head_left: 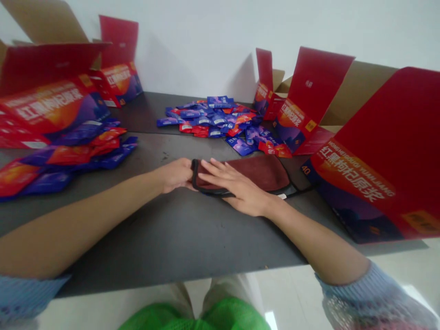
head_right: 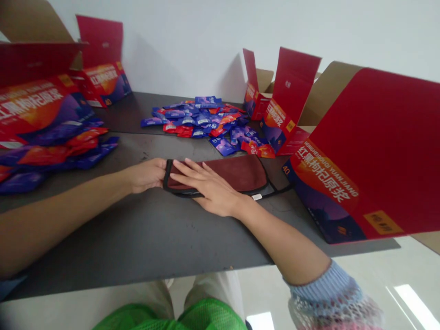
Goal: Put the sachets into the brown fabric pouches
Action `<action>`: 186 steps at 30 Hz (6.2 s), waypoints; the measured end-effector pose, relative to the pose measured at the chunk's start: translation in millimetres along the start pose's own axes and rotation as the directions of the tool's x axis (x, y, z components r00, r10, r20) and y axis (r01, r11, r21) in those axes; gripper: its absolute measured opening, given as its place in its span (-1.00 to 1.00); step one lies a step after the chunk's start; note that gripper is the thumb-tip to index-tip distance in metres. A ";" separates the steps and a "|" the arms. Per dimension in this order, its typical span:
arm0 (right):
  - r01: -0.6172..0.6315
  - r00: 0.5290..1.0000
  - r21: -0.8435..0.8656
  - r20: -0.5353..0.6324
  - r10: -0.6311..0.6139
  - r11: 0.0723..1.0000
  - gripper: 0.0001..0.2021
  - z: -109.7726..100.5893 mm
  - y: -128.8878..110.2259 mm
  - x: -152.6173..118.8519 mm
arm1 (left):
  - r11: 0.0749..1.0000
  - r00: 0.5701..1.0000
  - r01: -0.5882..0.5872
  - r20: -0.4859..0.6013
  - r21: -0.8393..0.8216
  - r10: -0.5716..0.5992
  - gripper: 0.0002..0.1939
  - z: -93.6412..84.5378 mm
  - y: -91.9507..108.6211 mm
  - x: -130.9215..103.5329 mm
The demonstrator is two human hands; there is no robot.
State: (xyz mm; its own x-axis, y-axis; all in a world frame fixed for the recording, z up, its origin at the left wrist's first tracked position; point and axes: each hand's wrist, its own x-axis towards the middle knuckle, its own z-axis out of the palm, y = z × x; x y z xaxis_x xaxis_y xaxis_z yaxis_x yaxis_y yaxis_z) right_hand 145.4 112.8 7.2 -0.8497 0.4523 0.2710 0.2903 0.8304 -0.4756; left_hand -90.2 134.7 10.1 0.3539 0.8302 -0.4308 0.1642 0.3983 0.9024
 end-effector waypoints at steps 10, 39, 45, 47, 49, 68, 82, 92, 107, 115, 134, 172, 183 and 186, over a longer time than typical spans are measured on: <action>-0.153 0.978 -0.029 0.136 0.156 0.988 -0.51 -24.6 4.0 -4.2 | 0.999 0.999 0.023 0.035 0.046 -0.025 -0.64 -2.3 2.6 -2.4; -0.702 0.710 -0.185 -0.256 0.655 0.688 -0.50 -22.3 11.3 -3.7 | 1.000 0.999 0.024 -0.022 -0.015 -0.025 -0.63 -4.8 1.5 -1.4; -0.491 0.871 -0.094 -0.059 0.487 0.866 -0.52 -10.6 9.0 0.5 | 1.000 0.990 -0.007 -0.143 0.023 0.010 -0.73 7.2 0.0 -3.4; -0.493 0.870 -0.021 -0.021 0.493 0.870 -0.52 -14.7 4.8 -1.0 | 0.996 0.976 -0.047 -0.210 0.074 0.061 -0.79 13.4 -1.8 -4.6; -0.470 0.883 0.042 0.022 0.470 0.882 -0.50 -18.8 1.3 -2.7 | 0.993 0.961 -0.065 -0.260 0.102 0.090 -0.84 17.6 -3.1 -5.3; -0.585 0.810 -0.318 -0.177 0.559 0.746 -0.59 -53.2 11.9 -12.1 | 0.999 0.990 -0.005 -0.140 0.036 0.010 -0.56 4.5 2.1 -6.7; -0.674 0.737 -0.298 -0.332 0.588 0.676 -0.55 -27.5 6.7 -2.1 | 0.999 0.953 -0.022 -0.301 0.024 0.028 -0.78 20.3 4.8 -10.8; -0.143 0.975 -0.093 0.160 0.157 0.985 -0.39 -8.8 4.7 4.0 | 0.997 0.948 -0.077 -0.308 0.012 0.077 -0.82 20.1 -1.2 -4.6; -0.351 0.928 0.004 0.136 0.347 0.937 -0.61 -49.5 8.3 -12.8 | 0.999 0.964 -0.036 -0.263 0.018 0.040 -0.68 15.5 3.6 -9.7; -0.471 0.868 -0.305 0.005 0.496 0.828 -0.63 -60.1 11.9 -16.6 | 0.999 0.970 -0.047 -0.238 -0.009 0.043 -0.62 13.9 1.7 -7.7; -0.441 0.873 -0.014 -0.237 0.426 0.897 -0.47 -22.8 -0.3 -3.1 | 0.999 0.974 -0.033 -0.225 0.003 0.033 -0.73 16.5 5.3 -9.2; -0.142 0.987 0.042 0.080 0.138 0.989 -0.44 -7.1 2.7 1.4 | 0.992 0.982 -0.057 -0.184 -0.114 0.035 -0.74 13.0 1.7 -2.3; -0.314 0.948 -0.049 0.031 0.315 0.948 -0.41 -18.9 37.5 -6.0 | 0.995 0.970 0.003 -0.242 -0.097 -0.026 -0.86 9.1 4.6 -3.4; -0.344 0.936 -0.092 0.038 0.349 0.934 -0.40 -24.6 39.4 -7.3 | 0.996 0.975 0.014 -0.220 -0.084 -0.033 -0.83 8.8 5.3 -4.6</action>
State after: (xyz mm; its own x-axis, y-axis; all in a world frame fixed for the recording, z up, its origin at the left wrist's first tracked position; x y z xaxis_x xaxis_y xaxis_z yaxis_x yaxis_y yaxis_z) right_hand 174.0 150.2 7.1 -0.7112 0.7007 0.0560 0.6042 0.6501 -0.4608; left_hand -82.9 129.5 16.9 0.1368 0.8823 -0.4504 0.0911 0.4415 0.8926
